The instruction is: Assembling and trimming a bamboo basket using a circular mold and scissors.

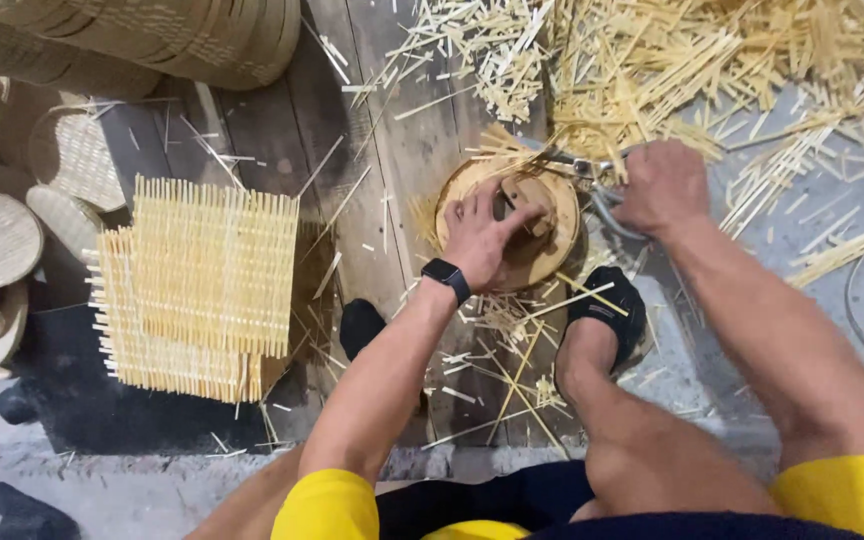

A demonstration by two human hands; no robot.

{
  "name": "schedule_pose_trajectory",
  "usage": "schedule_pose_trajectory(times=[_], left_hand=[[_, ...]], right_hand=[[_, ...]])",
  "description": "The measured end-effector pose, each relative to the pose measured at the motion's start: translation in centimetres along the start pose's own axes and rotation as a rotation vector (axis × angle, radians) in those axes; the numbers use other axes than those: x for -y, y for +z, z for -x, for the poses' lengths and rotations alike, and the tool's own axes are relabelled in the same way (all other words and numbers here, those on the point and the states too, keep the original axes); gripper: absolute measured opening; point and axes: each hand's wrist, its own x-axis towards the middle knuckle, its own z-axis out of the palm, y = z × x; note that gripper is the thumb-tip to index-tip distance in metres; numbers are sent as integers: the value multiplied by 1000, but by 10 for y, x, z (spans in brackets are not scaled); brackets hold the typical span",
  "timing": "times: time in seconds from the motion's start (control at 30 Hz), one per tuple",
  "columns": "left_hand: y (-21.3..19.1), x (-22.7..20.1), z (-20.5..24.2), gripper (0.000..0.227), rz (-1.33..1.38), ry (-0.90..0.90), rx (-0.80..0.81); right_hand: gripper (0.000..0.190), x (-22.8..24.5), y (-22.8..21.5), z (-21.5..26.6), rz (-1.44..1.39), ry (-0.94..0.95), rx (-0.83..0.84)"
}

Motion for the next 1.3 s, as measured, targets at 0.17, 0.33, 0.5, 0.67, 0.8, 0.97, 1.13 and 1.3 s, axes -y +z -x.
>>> schedule_pose_trajectory(times=[0.17, 0.33, 0.5, 0.67, 0.8, 0.97, 1.13, 1.3], left_hand=[[9, -22, -9, 94, 279, -235, -105], [24, -27, -9, 112, 273, -404, -288], [12, -20, -7, 99, 189, -220, -201], [6, -15, -3, 93, 146, -149, -156], [-2, -7, 2, 89, 79, -55, -81], [-6, -2, -2, 90, 122, -43, -44], [-5, 11, 2, 84, 55, 204, -29], [-12, -23, 11, 98, 243, -107, -351]], right_hand=[[43, -21, -15, 5, -6, 94, 264], [65, -13, -19, 9, 67, 9, 164], [69, 22, -30, 4, 92, 9, 91], [60, 13, -29, -2, 42, 83, 260], [44, -10, -26, 7, -18, 142, 504], [60, 10, -19, -6, 40, -9, 121], [52, 10, -11, -7, 46, -43, 99], [41, -16, -5, 6, 15, -20, 227]])
